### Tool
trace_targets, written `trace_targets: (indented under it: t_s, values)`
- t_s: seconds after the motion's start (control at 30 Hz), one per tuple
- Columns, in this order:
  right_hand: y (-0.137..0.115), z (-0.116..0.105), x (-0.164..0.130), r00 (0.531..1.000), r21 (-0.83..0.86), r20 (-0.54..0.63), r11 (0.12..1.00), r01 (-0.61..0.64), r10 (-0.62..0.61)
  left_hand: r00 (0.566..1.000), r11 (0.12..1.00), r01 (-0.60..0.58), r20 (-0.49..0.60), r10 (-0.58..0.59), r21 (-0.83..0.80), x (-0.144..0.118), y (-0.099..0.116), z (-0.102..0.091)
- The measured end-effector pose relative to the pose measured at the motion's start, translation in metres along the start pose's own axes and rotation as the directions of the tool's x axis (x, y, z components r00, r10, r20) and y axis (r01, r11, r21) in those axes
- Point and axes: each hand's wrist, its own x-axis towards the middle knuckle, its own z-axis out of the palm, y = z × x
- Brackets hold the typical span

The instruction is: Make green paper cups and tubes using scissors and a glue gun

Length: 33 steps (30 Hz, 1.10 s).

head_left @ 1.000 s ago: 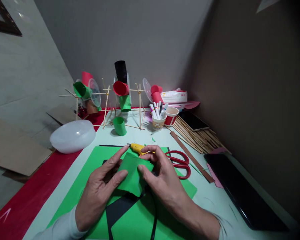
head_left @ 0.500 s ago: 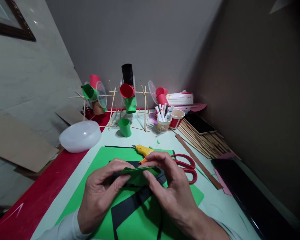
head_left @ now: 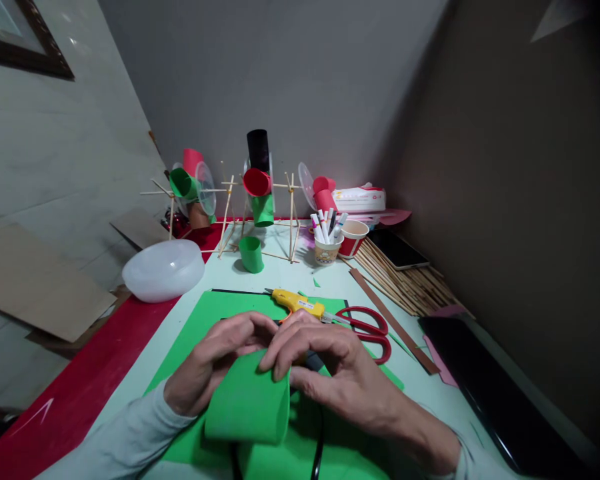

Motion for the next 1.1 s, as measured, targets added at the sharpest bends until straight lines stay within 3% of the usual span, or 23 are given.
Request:
trace_targets:
  t_s: [0.13, 0.27, 0.33, 0.43, 0.53, 0.63, 0.7, 0.8, 0.9, 1.1]
  values:
    - [-0.003, -0.003, -0.001, 0.997, -0.054, 0.060, 0.998, 0.041, -0.038, 0.988, 0.990, 0.139, 0.079, -0.136, -0.033, -0.001, 0.001, 0.002]
    - [-0.003, -0.008, -0.003, 0.993, -0.055, 0.108, 0.998, 0.043, -0.037, 0.968, 0.986, 0.157, 0.209, -0.142, -0.056, -0.001, -0.001, -0.002]
    - [-0.003, -0.009, -0.003, 0.992, -0.060, 0.124, 0.998, 0.036, -0.029, 0.966, 0.990, 0.139, 0.222, -0.130, -0.022, -0.001, -0.003, -0.006]
    - [0.000, -0.008, -0.002, 0.995, -0.075, 0.098, 0.997, 0.014, -0.007, 0.979, 0.990, 0.135, 0.150, -0.141, 0.048, -0.002, -0.006, -0.008]
    - [0.006, -0.006, -0.001, 0.996, -0.064, -0.046, 0.995, -0.082, 0.079, 0.992, 0.992, 0.114, 0.049, -0.116, 0.048, -0.003, -0.005, -0.005]
    - [0.012, -0.005, -0.002, 0.955, 0.053, -0.188, 0.973, -0.225, 0.231, 0.997, 0.999, 0.034, -0.067, -0.031, 0.040, -0.005, -0.002, 0.002]
    - [0.013, -0.004, -0.004, 0.937, 0.106, -0.203, 0.958, -0.266, 0.283, 0.987, 0.989, -0.056, -0.142, 0.075, 0.135, -0.006, -0.001, 0.004]
    - [0.010, -0.002, -0.006, 0.941, 0.047, -0.187, 0.960, -0.277, 0.281, 0.949, 0.927, -0.175, -0.195, 0.249, 0.332, -0.009, 0.001, 0.004]
    - [0.007, 0.005, -0.008, 0.944, -0.110, -0.208, 0.953, -0.284, 0.257, 0.922, 0.887, -0.238, -0.196, 0.335, 0.396, -0.013, 0.001, 0.004]
    - [0.014, 0.013, -0.007, 0.952, -0.252, -0.283, 0.948, -0.195, 0.120, 0.924, 0.913, -0.197, -0.245, 0.295, 0.356, -0.017, -0.001, 0.009]
